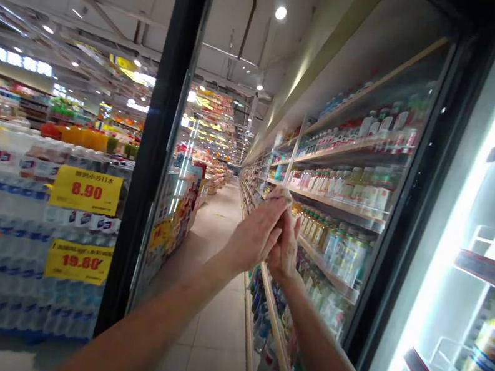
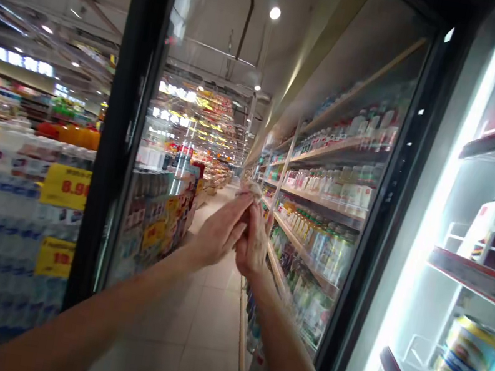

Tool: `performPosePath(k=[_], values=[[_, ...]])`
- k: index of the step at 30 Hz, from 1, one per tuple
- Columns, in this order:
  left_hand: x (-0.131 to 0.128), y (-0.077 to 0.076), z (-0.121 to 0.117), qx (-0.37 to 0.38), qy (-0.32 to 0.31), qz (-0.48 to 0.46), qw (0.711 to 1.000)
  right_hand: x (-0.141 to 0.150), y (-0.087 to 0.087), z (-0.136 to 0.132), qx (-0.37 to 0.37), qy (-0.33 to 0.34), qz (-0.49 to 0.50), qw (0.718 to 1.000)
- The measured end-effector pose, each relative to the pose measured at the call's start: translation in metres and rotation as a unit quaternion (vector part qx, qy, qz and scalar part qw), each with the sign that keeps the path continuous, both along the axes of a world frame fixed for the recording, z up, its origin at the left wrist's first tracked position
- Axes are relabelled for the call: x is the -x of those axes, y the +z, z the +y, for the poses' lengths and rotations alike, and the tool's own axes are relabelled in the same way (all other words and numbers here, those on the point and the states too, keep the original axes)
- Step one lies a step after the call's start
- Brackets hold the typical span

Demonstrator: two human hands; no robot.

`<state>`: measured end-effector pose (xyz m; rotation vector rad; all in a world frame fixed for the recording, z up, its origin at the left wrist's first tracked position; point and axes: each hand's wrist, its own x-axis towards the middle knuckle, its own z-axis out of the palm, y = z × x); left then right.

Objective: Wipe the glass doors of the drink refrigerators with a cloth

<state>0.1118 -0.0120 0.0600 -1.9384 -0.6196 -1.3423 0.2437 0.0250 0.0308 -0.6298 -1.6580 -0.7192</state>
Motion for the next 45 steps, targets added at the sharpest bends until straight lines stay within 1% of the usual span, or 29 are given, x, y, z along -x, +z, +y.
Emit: performPosePath(k=[2,3,5,7,9,11,12,14,16,18,21,23,24,25,26,27,29,30,31,32,33,35,37,38,39,40,42,44,45], values=[[-0.021,0.004,0.007,0.009,0.038,0.001,0.999,-0.021,0.002,0.002,-0.026,0.028,0.064,0.997],[-0.030,0.004,0.011,0.001,0.067,-0.003,0.998,-0.029,0.003,0.004,-0.045,0.013,0.108,0.993],[-0.040,0.002,0.017,-0.030,0.119,-0.011,0.992,-0.038,0.004,0.007,-0.061,-0.059,0.162,0.983],[-0.038,0.000,0.019,-0.066,0.151,-0.012,0.986,-0.040,0.005,0.009,-0.041,-0.130,0.160,0.978],[-0.021,0.003,0.014,-0.092,0.166,-0.012,0.982,-0.038,0.004,0.008,-0.021,-0.166,0.150,0.974],[0.009,0.011,0.006,-0.101,0.177,-0.038,0.978,-0.036,0.004,0.007,-0.013,-0.181,0.148,0.972],[0.026,0.017,0.001,-0.094,0.188,-0.061,0.976,-0.036,0.003,0.006,-0.011,-0.188,0.146,0.971],[0.060,0.029,-0.006,-0.080,0.204,-0.157,0.963,-0.036,0.003,0.007,-0.011,-0.199,0.139,0.970],[0.079,0.033,-0.009,-0.084,0.205,-0.189,0.957,-0.036,0.004,0.008,-0.015,-0.206,0.138,0.969],[0.078,0.022,-0.007,-0.084,0.201,-0.144,0.965,-0.035,0.004,0.009,-0.017,-0.208,0.142,0.968],[0.051,-0.018,-0.002,-0.082,0.203,0.025,0.975,-0.033,0.004,0.010,-0.012,-0.206,0.143,0.968],[0.036,-0.043,0.001,-0.083,0.202,0.158,0.963,-0.033,0.003,0.011,-0.009,-0.206,0.137,0.969],[0.035,-0.049,0.002,-0.079,0.208,0.190,0.956,-0.033,0.002,0.011,-0.008,-0.206,0.134,0.969],[0.039,-0.049,0.003,-0.078,0.216,0.196,0.954,-0.033,0.002,0.012,-0.008,-0.207,0.131,0.969],[0.047,-0.043,0.004,-0.077,0.224,0.169,0.957,-0.033,0.001,0.012,-0.008,-0.210,0.129,0.969],[0.059,-0.033,0.005,-0.076,0.234,0.117,0.962,-0.033,0.000,0.013,-0.008,-0.212,0.127,0.969],[0.084,-0.007,0.007,-0.076,0.233,-0.042,0.969,-0.032,0.000,0.014,-0.007,-0.218,0.125,0.968],[0.092,0.003,0.008,-0.071,0.229,-0.113,0.964,-0.032,-0.001,0.015,-0.008,-0.221,0.125,0.967],[0.096,0.007,0.009,-0.068,0.224,-0.131,0.963,-0.032,-0.001,0.016,-0.010,-0.223,0.126,0.967],[0.095,0.004,0.010,-0.070,0.220,-0.118,0.966,-0.031,-0.001,0.016,-0.013,-0.225,0.127,0.966],[0.088,-0.005,0.011,-0.075,0.217,-0.081,0.970,-0.031,-0.001,0.017,-0.016,-0.226,0.127,0.966],[0.063,-0.038,0.010,-0.091,0.212,0.037,0.972,-0.031,0.000,0.017,-0.020,-0.226,0.125,0.966],[0.038,-0.071,0.009,-0.110,0.200,0.155,0.961,-0.031,0.000,0.017,-0.021,-0.225,0.122,0.966],[0.031,-0.081,0.008,-0.113,0.197,0.196,0.954,-0.032,0.000,0.017,-0.020,-0.224,0.122,0.967],[0.029,-0.082,0.008,-0.106,0.199,0.218,0.950,-0.032,0.000,0.017,-0.019,-0.224,0.122,0.967],[0.032,-0.077,0.009,-0.094,0.206,0.212,0.951,-0.032,-0.001,0.017,-0.018,-0.224,0.121,0.967],[0.052,-0.047,0.011,-0.061,0.227,0.129,0.963,-0.032,-0.001,0.017,-0.015,-0.225,0.122,0.967],[0.075,-0.012,0.016,-0.066,0.229,-0.044,0.970,-0.032,-0.001,0.018,-0.016,-0.225,0.123,0.966],[0.082,0.000,0.019,-0.072,0.222,-0.105,0.967,-0.031,-0.001,0.018,-0.016,-0.225,0.125,0.966]])
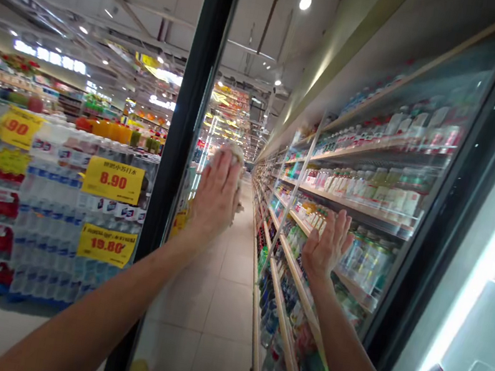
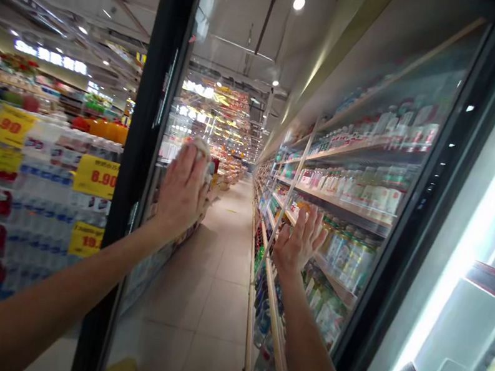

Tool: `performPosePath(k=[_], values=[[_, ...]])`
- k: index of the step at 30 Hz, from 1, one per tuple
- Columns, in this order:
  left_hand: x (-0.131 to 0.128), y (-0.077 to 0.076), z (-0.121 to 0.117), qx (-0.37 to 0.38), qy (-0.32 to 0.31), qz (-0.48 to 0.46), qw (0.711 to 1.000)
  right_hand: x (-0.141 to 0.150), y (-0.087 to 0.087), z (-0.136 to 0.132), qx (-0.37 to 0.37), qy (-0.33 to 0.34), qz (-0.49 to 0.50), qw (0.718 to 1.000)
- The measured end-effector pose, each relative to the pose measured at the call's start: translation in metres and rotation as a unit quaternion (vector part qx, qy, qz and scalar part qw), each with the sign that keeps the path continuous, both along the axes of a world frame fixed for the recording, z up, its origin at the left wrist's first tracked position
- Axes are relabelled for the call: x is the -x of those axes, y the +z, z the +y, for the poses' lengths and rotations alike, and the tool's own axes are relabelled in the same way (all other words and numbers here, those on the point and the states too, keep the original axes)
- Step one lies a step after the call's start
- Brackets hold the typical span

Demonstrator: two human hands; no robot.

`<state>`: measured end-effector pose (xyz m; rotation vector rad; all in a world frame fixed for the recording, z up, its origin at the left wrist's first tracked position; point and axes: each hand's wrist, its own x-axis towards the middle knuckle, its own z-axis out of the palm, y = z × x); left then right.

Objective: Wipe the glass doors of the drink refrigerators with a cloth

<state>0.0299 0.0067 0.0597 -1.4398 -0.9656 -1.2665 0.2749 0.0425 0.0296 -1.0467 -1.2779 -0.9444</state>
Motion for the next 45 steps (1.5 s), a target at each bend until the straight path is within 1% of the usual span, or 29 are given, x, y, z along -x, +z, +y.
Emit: performPosePath(k=[1,2,4,6,7,8,9,10,11,13,14,15,17,19,21,23,26,28,30,32,34,36,37,39,40,41,42,43,45], values=[[0.001,0.005,0.002,-0.011,-0.009,0.004,1.000,0.000,0.000,0.000,0.000,0.001,0.002,1.000],[-0.003,0.003,0.003,-0.012,-0.016,0.041,0.999,0.001,0.000,0.000,0.001,0.002,0.003,1.000],[-0.025,-0.019,0.002,0.019,-0.023,0.164,0.986,0.000,0.000,-0.001,0.003,0.003,0.005,1.000],[-0.052,-0.048,-0.002,0.039,-0.026,0.307,0.951,-0.001,0.000,-0.001,0.004,0.005,-0.001,1.000],[-0.061,-0.057,-0.003,0.038,-0.027,0.347,0.937,-0.002,0.000,-0.001,0.003,0.005,-0.004,1.000],[-0.065,-0.060,-0.004,0.044,-0.024,0.368,0.929,-0.003,-0.001,-0.001,0.002,0.007,-0.005,1.000],[-0.064,-0.057,-0.005,0.047,-0.018,0.365,0.930,-0.003,-0.001,0.000,0.000,0.009,-0.004,1.000],[-0.058,-0.047,-0.004,0.051,-0.012,0.335,0.941,-0.004,-0.001,0.000,-0.002,0.011,-0.002,1.000],[-0.048,-0.033,-0.003,0.054,-0.003,0.287,0.956,-0.004,-0.002,0.000,-0.004,0.013,0.001,1.000],[-0.027,-0.005,-0.001,0.036,0.005,0.137,0.990,-0.004,-0.002,0.001,-0.009,0.015,0.002,1.000],[-0.021,0.004,0.001,0.022,0.007,0.077,0.997,-0.004,-0.003,0.002,-0.011,0.016,0.001,1.000],[-0.018,0.007,0.001,0.017,0.007,0.058,0.998,-0.004,-0.003,0.002,-0.012,0.016,0.000,1.000],[-0.025,-0.005,0.000,0.027,0.000,0.122,0.992,-0.004,-0.003,0.003,-0.013,0.016,-0.002,1.000],[-0.040,-0.030,-0.003,0.045,-0.010,0.262,0.964,-0.004,-0.003,0.003,-0.014,0.014,-0.006,1.000],[-0.050,-0.044,-0.004,0.050,-0.011,0.345,0.937,-0.005,-0.003,0.002,-0.011,0.007,-0.014,1.000],[-0.047,-0.036,-0.002,0.048,-0.005,0.317,0.947,-0.006,-0.004,0.002,-0.004,-0.001,-0.027,1.000],[-0.032,-0.001,0.003,0.025,-0.001,0.143,0.989,-0.007,-0.004,0.001,0.005,-0.015,-0.043,0.999],[-0.029,0.009,0.005,0.014,-0.006,0.091,0.996,-0.008,-0.005,0.001,0.009,-0.021,-0.043,0.999],[-0.036,-0.001,0.003,0.013,-0.008,0.147,0.989,-0.008,-0.005,0.001,0.013,-0.021,-0.042,0.999],[-0.045,-0.021,-0.001,0.015,-0.008,0.251,0.968,-0.008,-0.004,0.000,0.014,-0.019,-0.042,0.999],[-0.046,-0.029,-0.004,0.028,-0.005,0.323,0.946,-0.007,-0.004,-0.001,0.014,-0.016,-0.041,0.999],[-0.035,-0.014,-0.005,0.036,0.004,0.291,0.956,-0.007,-0.004,-0.001,0.012,-0.014,-0.040,0.999],[-0.026,0.000,-0.004,0.035,0.008,0.238,0.971,-0.007,-0.004,-0.001,0.010,-0.015,-0.040,0.999],[-0.009,0.028,-0.002,0.010,0.019,0.075,0.997,-0.006,-0.004,-0.001,0.004,-0.019,-0.038,0.999],[-0.004,0.037,-0.001,0.002,0.019,0.030,0.999,-0.006,-0.004,-0.001,0.002,-0.021,-0.036,0.999],[-0.003,0.038,-0.001,-0.002,0.020,0.013,1.000,-0.006,-0.004,-0.001,0.001,-0.021,-0.035,0.999],[-0.005,0.033,-0.001,-0.001,0.020,0.031,0.999,-0.006,-0.004,-0.001,0.000,-0.021,-0.034,0.999],[-0.009,0.022,-0.002,0.004,0.018,0.081,0.997,-0.005,-0.004,-0.001,0.000,-0.019,-0.034,0.999],[-0.021,-0.008,-0.007,0.021,0.015,0.232,0.972,-0.005,-0.004,-0.002,0.000,-0.015,-0.034,0.999]])
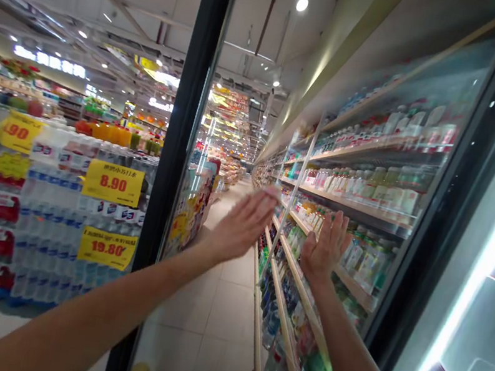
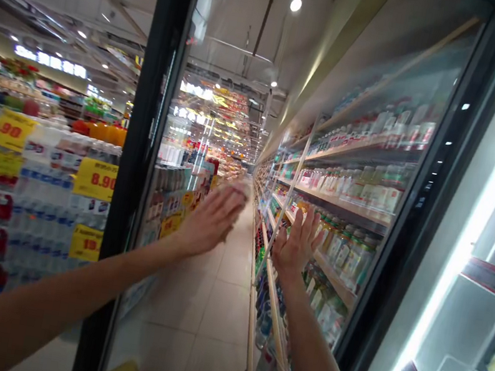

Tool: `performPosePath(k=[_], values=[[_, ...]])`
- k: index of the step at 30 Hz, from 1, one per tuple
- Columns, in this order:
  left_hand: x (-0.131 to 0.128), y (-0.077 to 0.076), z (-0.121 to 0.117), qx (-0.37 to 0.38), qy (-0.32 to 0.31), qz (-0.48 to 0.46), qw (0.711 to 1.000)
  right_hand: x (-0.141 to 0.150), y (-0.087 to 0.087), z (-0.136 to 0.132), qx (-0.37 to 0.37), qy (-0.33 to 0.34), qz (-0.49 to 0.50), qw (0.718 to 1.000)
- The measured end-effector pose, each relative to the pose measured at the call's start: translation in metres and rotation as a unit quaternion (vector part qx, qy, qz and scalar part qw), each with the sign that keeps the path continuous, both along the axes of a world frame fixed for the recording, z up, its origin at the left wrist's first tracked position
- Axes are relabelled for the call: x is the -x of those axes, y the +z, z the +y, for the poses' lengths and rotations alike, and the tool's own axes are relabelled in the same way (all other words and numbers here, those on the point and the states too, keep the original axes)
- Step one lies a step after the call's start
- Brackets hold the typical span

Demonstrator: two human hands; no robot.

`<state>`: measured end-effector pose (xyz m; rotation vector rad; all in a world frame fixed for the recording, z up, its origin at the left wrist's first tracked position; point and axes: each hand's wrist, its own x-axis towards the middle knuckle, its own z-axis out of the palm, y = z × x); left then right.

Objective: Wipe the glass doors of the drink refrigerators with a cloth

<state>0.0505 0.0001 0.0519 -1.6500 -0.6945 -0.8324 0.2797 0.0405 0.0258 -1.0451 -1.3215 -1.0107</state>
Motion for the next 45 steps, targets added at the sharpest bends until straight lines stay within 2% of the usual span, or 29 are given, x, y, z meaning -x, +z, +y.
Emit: performPosePath(k=[2,3,4,5,7,9,10,11,14,16,18,21,23,24,26,28,29,31,33,35,37,39,41,42,43,45], values=[[-0.005,-0.020,-0.004,0.027,-0.001,0.122,0.992,0.000,0.000,0.000,0.002,0.004,0.000,1.000],[-0.002,-0.021,-0.004,0.035,0.000,0.141,0.989,0.000,0.000,0.000,0.003,0.006,0.001,1.000],[0.004,-0.015,-0.005,0.036,0.002,0.123,0.992,0.000,0.000,0.000,0.004,0.007,0.003,1.000],[0.013,-0.005,-0.004,0.028,0.003,0.074,0.997,0.000,0.000,0.000,0.005,0.007,0.003,1.000],[0.033,0.022,-0.002,-0.002,0.005,-0.098,0.995,0.000,0.000,0.001,0.004,0.006,0.004,1.000],[0.044,0.036,0.000,-0.014,-0.007,-0.199,0.980,0.000,0.000,0.001,0.006,0.006,0.007,1.000],[0.044,0.033,0.000,-0.011,-0.014,-0.197,0.980,0.000,-0.001,0.001,0.007,0.007,0.008,1.000],[0.041,0.024,-0.001,-0.002,-0.018,-0.162,0.987,0.000,-0.001,0.001,0.008,0.009,0.009,1.000],[0.018,-0.019,-0.004,0.025,-0.021,0.045,0.998,0.000,-0.001,0.002,0.006,0.015,0.012,1.000],[0.006,-0.033,-0.006,0.043,-0.021,0.154,0.987,0.000,-0.001,0.002,0.003,0.015,0.011,1.000],[0.004,-0.022,-0.005,0.049,-0.011,0.141,0.989,0.000,-0.001,0.002,-0.003,0.015,0.007,1.000],[0.012,0.018,0.000,0.011,0.000,-0.070,0.997,-0.001,0.000,0.002,-0.010,0.015,0.001,1.000],[0.011,0.030,0.003,-0.007,-0.005,-0.136,0.991,-0.001,0.000,0.002,-0.011,0.018,0.000,1.000],[0.008,0.028,0.003,-0.004,-0.007,-0.113,0.994,-0.002,-0.001,0.002,-0.011,0.019,0.000,1.000],[-0.002,0.012,0.002,0.017,-0.015,0.018,1.000,-0.002,-0.001,0.002,-0.012,0.017,0.000,1.000],[-0.011,-0.002,-0.001,0.041,-0.021,0.145,0.988,-0.002,0.000,0.002,-0.013,0.014,0.001,1.000],[-0.013,-0.003,-0.001,0.048,-0.021,0.169,0.984,-0.002,0.000,0.002,-0.013,0.014,0.000,1.000],[-0.014,0.012,0.000,0.046,-0.010,0.118,0.992,-0.002,0.000,0.001,-0.012,0.016,0.001,1.000],[-0.012,0.036,0.003,0.029,0.008,-0.017,0.999,-0.002,0.000,0.000,-0.009,0.018,0.003,1.000],[-0.014,0.050,0.007,0.020,0.016,-0.094,0.995,-0.002,0.000,0.000,-0.005,0.018,0.004,1.000],[-0.021,0.041,0.007,0.025,0.007,-0.037,0.999,-0.002,0.001,0.000,-0.006,0.020,0.006,1.000],[-0.031,0.016,0.005,0.034,-0.016,0.101,0.994,-0.001,0.000,0.001,-0.007,0.023,0.008,1.000],[-0.037,-0.002,0.004,0.048,-0.031,0.186,0.981,-0.001,0.000,0.002,-0.005,0.027,0.010,1.000],[-0.038,-0.003,0.003,0.054,-0.030,0.194,0.979,-0.001,0.000,0.002,-0.005,0.029,0.009,1.000],[-0.036,0.002,0.004,0.056,-0.023,0.174,0.983,-0.002,0.000,0.003,-0.006,0.030,0.008,0.999],[-0.030,0.026,0.006,0.044,-0.003,0.073,0.996,-0.009,0.000,0.003,-0.004,0.028,-0.005,1.000]])
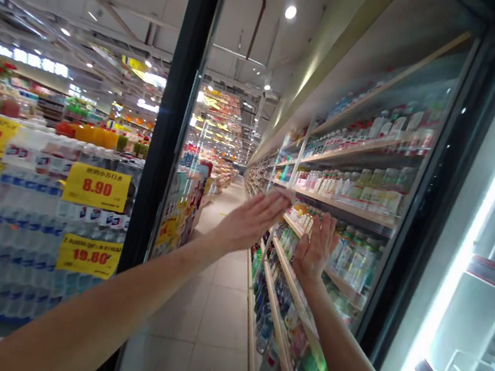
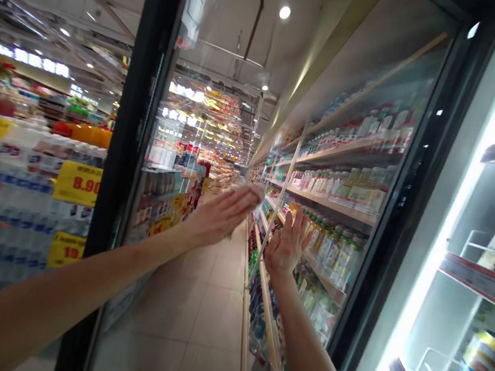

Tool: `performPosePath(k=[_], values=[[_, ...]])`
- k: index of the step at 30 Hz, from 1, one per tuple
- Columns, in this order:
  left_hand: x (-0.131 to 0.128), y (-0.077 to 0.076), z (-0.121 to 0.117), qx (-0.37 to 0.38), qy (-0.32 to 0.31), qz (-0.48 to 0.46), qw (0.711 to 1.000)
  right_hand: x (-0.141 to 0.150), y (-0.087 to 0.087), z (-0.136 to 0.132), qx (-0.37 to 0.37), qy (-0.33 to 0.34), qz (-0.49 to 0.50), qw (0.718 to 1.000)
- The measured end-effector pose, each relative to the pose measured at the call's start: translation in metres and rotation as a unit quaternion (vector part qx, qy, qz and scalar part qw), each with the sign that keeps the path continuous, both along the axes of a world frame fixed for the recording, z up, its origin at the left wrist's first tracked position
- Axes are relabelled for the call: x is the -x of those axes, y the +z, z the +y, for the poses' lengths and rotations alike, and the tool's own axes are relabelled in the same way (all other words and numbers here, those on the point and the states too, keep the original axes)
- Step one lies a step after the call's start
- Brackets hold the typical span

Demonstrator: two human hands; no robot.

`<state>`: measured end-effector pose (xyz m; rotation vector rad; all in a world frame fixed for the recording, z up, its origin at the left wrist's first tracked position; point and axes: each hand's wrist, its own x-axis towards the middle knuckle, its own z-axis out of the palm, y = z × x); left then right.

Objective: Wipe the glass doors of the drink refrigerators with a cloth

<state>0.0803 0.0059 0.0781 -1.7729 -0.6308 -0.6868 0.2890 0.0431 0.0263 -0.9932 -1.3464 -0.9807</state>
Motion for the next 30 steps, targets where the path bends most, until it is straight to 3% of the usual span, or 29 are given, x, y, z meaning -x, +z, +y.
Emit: performPosePath(k=[2,4,8,10,12,15,17,19,22,24,28,30], values=[[0.004,0.025,0.003,-0.023,0.015,-0.119,0.993,-0.013,0.001,0.000,0.018,-0.015,-0.045,0.999],[0.000,0.032,0.006,-0.029,0.012,-0.163,0.986,-0.030,0.003,0.000,0.037,-0.038,-0.075,0.996],[-0.029,-0.010,0.007,0.005,-0.040,0.016,0.999,-0.051,0.005,0.002,0.024,-0.060,-0.004,0.998],[-0.041,-0.021,0.006,0.019,-0.064,0.103,0.992,-0.053,0.005,0.004,0.020,-0.057,0.019,0.998],[-0.046,-0.007,0.007,0.021,-0.068,0.099,0.993,-0.051,0.004,0.005,0.022,-0.054,0.026,0.998],[-0.044,0.040,0.011,0.010,-0.043,-0.065,0.997,-0.050,0.004,0.006,0.027,-0.051,0.046,0.997],[-0.046,0.056,0.013,0.002,-0.039,-0.147,0.988,-0.050,0.004,0.006,0.031,-0.050,0.066,0.996],[-0.054,0.047,0.015,0.003,-0.052,-0.110,0.993,-0.053,0.005,0.005,0.035,-0.048,0.072,0.996],[-0.071,0.013,0.016,0.016,-0.085,0.087,0.992,-0.060,0.005,0.004,0.049,-0.050,0.052,0.996],[-0.078,0.010,0.016,0.020,-0.090,0.147,0.985,-0.066,0.004,0.004,0.059,-0.055,0.028,0.996],[-0.080,0.058,0.018,-0.003,-0.068,-0.035,0.997,-0.075,0.000,0.005,0.048,-0.044,0.013,0.998],[-0.082,0.071,0.019,-0.012,-0.067,-0.100,0.993,-0.076,-0.002,0.006,0.040,-0.040,0.057,0.997]])
